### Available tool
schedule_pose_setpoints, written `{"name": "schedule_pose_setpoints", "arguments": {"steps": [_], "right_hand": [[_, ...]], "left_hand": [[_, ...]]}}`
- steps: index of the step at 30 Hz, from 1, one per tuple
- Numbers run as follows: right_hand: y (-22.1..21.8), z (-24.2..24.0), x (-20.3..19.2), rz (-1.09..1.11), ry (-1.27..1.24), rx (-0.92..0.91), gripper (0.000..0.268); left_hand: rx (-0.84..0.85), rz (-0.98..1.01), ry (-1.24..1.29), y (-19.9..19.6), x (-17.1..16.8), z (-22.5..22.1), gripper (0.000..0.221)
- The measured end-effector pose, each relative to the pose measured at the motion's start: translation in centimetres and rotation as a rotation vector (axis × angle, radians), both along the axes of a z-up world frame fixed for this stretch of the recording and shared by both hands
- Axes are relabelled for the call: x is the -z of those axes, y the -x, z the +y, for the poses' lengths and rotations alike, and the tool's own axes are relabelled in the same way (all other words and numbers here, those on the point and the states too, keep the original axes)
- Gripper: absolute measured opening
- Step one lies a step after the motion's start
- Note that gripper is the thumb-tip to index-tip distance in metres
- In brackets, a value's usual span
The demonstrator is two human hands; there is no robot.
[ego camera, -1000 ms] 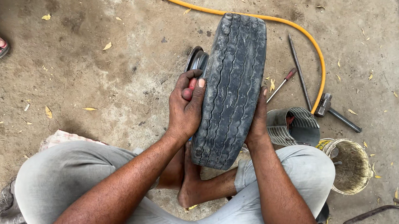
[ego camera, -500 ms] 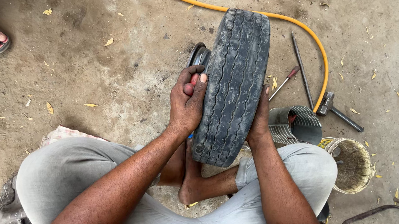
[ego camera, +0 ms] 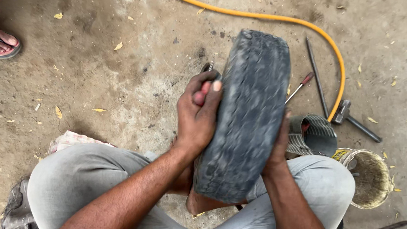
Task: The person sits on the floor and uses a screwdriver to repeatedly probe and scrape the tread of a small vehicle tire. They rotate the tire to access different sections of the tread while continuing to work with the tool.
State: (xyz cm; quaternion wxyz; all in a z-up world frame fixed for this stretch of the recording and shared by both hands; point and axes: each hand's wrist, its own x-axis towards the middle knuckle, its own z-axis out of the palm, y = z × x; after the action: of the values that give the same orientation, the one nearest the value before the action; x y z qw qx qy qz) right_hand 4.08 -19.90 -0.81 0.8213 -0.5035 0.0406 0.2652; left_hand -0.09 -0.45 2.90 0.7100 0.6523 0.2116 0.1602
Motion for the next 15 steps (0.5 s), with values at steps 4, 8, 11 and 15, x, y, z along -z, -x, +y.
{"name": "schedule_pose_setpoints", "arguments": {"steps": [4, 8, 11, 15], "right_hand": [[-3.0, -0.7, 2.6, -0.010, 0.033, 0.080, 0.094], [-5.4, -1.0, 2.9, -0.004, -0.044, 0.053, 0.091], [-5.5, -1.8, 3.0, -0.056, -0.079, 0.081, 0.088], [-5.0, -2.9, 3.8, -0.043, -0.098, 0.106, 0.088]], "left_hand": [[0.011, -0.021, -0.024, -1.4, 1.0, -0.7, 0.039], [0.113, -0.004, -0.041, -1.5, 0.1, -1.3, 0.042], [0.152, -0.071, -0.086, -0.6, 0.4, -1.8, 0.046], [0.239, 0.071, -0.098, 0.0, 0.8, -2.4, 0.049]]}}
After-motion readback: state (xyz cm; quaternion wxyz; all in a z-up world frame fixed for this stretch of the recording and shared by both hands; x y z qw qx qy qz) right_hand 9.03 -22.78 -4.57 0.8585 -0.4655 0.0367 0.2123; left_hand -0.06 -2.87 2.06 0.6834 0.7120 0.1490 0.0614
